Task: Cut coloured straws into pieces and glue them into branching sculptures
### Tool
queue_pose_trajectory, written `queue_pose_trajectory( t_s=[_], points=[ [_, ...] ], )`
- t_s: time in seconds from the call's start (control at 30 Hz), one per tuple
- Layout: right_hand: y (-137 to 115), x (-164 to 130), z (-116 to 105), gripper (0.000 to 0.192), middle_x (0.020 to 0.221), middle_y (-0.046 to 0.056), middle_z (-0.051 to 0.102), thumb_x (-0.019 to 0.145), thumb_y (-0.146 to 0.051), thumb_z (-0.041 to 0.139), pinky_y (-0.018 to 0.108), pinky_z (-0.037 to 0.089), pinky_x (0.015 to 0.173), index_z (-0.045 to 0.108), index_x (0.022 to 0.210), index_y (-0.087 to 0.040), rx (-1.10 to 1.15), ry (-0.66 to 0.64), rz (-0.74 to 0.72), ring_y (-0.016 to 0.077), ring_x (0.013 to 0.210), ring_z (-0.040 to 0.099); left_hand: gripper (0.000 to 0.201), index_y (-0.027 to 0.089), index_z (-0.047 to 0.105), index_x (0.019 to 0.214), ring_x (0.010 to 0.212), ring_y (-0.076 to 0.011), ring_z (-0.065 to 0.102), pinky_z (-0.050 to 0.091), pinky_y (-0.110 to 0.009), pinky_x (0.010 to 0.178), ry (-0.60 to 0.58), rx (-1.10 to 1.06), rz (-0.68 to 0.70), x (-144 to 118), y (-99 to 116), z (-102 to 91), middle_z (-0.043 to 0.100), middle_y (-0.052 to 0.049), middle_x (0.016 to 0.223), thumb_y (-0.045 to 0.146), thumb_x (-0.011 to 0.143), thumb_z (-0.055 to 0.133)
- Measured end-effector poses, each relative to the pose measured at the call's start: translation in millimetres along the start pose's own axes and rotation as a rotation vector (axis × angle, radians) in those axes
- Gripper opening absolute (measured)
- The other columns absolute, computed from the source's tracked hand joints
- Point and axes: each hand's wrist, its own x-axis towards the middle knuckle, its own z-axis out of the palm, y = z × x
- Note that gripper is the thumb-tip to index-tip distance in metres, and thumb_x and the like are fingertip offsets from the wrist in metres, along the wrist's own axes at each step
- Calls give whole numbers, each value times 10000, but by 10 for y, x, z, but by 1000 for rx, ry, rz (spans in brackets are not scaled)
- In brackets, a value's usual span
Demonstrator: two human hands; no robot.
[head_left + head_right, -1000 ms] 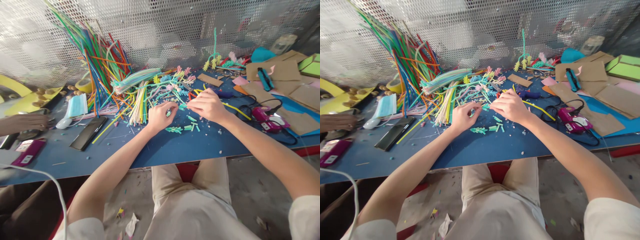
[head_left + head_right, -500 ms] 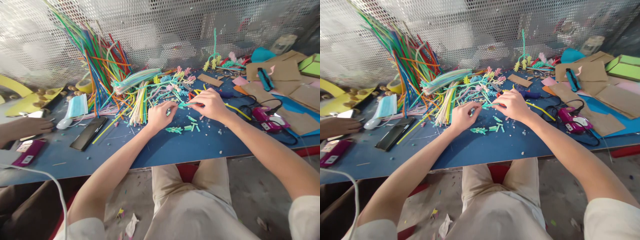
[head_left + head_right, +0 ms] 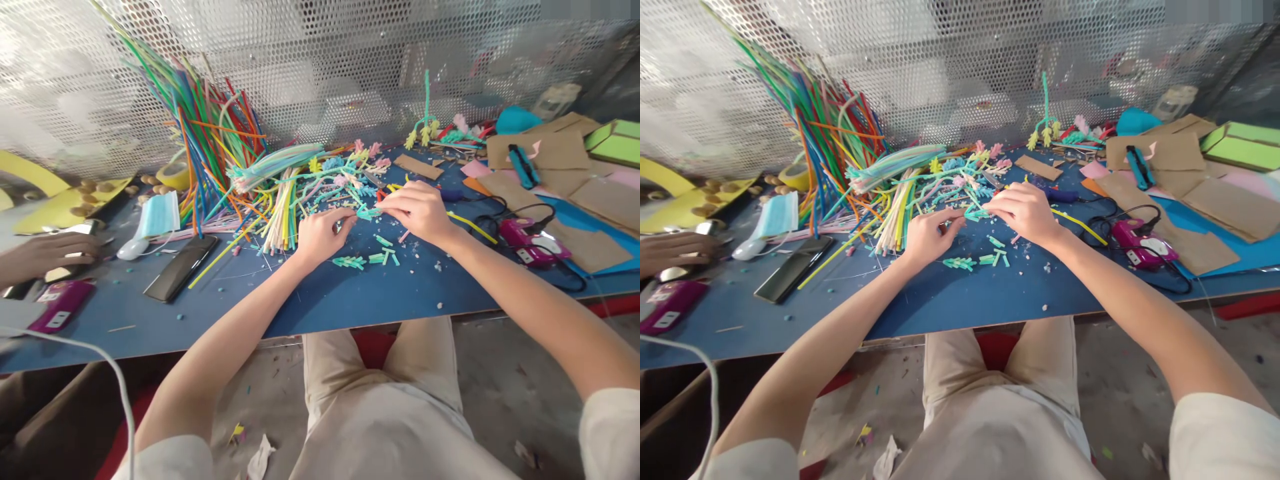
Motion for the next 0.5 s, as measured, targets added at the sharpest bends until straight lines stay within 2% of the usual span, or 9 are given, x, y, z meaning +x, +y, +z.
queue_pose_trajectory(
  t_s=[0.07, 0.13, 0.27, 0.37, 0.43, 0.5],
  points=[
    [16, 13, 10, 208, 1056, 25, 826, 1027, -370, 622, 421, 507, 885, 820, 1052, -312, 2, -16, -11, 230, 929, 706, 211, 299, 804, 1058, 621, -116, 692, 471, -238, 658, 4, -12, -19, -1, 9, -18, 804, 39, 816, 415, 1011, 634],
    [56, 18, 34, 235, 1121, 42, 809, 1035, -331, 582, 423, 524, 921, 779, 1159, -299, 20, -31, 28, 230, 965, 710, 203, 293, 802, 1054, 616, -116, 694, 473, -237, 658, 24, -29, -39, 3, 7, -37, 801, 38, 808, 396, 1007, 634],
    [215, 0, 111, 380, 1206, 140, 753, 977, -210, 520, 425, 549, 944, 631, 1339, -171, -71, -65, 262, 260, 985, 708, 234, 264, 802, 1047, 602, -124, 671, 449, -235, 618, 98, -39, -77, 30, -44, -78, 795, 9, 805, 380, 1011, 603],
    [341, 8, 170, 418, 1214, 248, 721, 897, -127, 519, 477, 515, 1004, 604, 1298, -50, -281, -267, 342, 354, 1098, 684, 267, 250, 798, 1057, 574, -125, 635, 424, -229, 591, 131, -45, -98, 54, -89, -109, 764, 1, 742, 404, 1020, 582],
    [392, 47, 210, 407, 1174, 297, 712, 869, -107, 531, 495, 513, 984, 608, 1252, 7, -396, -407, 373, 394, 1070, 691, 273, 247, 789, 1070, 562, -122, 614, 423, -230, 595, 136, -51, -100, 65, -96, -130, 755, 0, 734, 407, 1024, 573],
    [420, 109, 249, 368, 1100, 308, 719, 852, -95, 547, 485, 528, 924, 629, 1190, 26, -446, -487, 402, 398, 997, 713, 257, 246, 781, 1062, 559, -119, 601, 425, -235, 605, 141, -48, -93, 69, -80, -151, 756, 2, 748, 393, 1019, 575]
  ],
)
